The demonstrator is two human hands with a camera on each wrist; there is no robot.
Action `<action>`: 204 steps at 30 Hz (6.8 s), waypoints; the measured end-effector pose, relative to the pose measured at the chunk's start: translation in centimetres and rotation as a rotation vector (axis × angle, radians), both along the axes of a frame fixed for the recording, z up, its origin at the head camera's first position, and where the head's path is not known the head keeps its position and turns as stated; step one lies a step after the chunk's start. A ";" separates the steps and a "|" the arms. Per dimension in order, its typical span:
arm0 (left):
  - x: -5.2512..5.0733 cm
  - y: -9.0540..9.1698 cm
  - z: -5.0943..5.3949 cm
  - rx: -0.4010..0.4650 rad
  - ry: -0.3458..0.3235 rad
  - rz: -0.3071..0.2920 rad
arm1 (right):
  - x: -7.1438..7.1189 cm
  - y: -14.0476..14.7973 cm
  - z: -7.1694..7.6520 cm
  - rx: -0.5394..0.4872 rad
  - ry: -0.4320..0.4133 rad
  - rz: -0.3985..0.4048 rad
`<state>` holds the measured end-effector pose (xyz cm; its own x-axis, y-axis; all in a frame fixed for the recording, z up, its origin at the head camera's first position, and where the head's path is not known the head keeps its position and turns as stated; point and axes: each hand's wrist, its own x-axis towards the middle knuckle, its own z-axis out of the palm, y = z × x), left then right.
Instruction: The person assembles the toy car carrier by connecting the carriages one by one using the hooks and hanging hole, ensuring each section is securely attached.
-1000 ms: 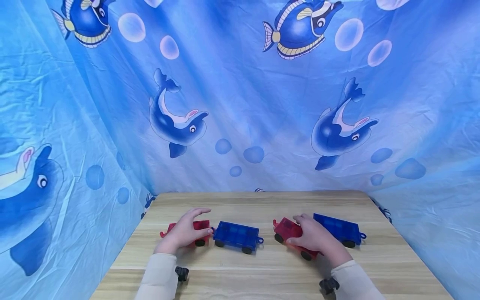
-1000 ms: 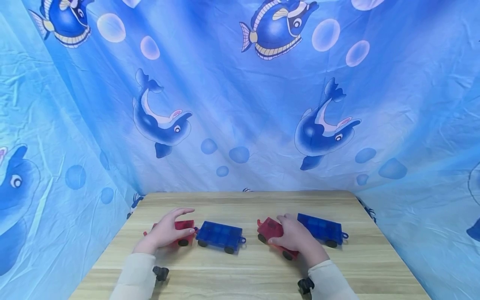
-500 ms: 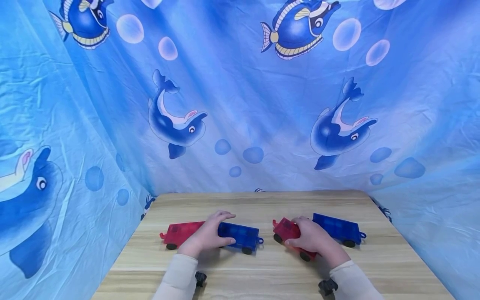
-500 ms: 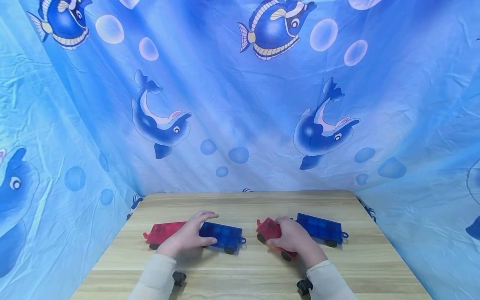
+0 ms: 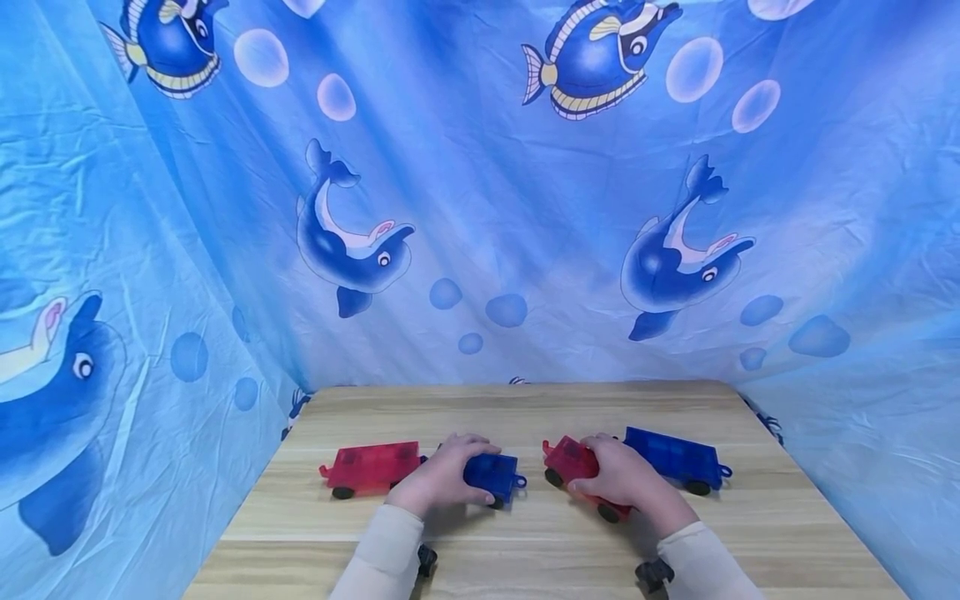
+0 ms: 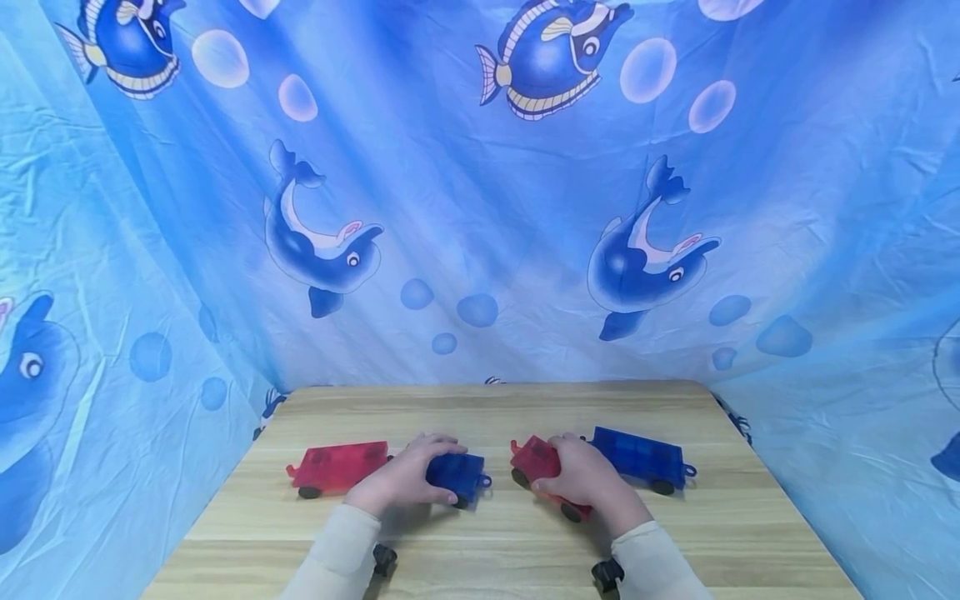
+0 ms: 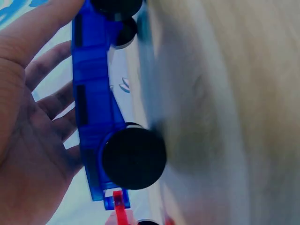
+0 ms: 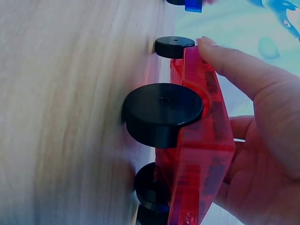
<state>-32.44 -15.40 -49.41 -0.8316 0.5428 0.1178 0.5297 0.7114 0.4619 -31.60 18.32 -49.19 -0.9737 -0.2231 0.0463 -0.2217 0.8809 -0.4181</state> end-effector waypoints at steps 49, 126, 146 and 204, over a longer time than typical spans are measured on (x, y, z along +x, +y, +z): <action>-1.0 -3.2 -0.5 0.115 -0.036 0.056 | 0.1 -2.3 -1.1 -0.056 0.039 0.082; -0.7 -2.5 -1.0 0.034 -0.002 0.115 | 0.5 -4.7 -0.8 -0.130 0.001 0.227; -0.9 -3.1 -1.1 0.053 -0.028 0.126 | -0.1 -3.7 -1.4 -0.107 0.036 0.176; -0.6 -4.7 -0.3 0.068 -0.046 0.169 | 1.1 9.5 -1.2 -0.042 0.242 -0.008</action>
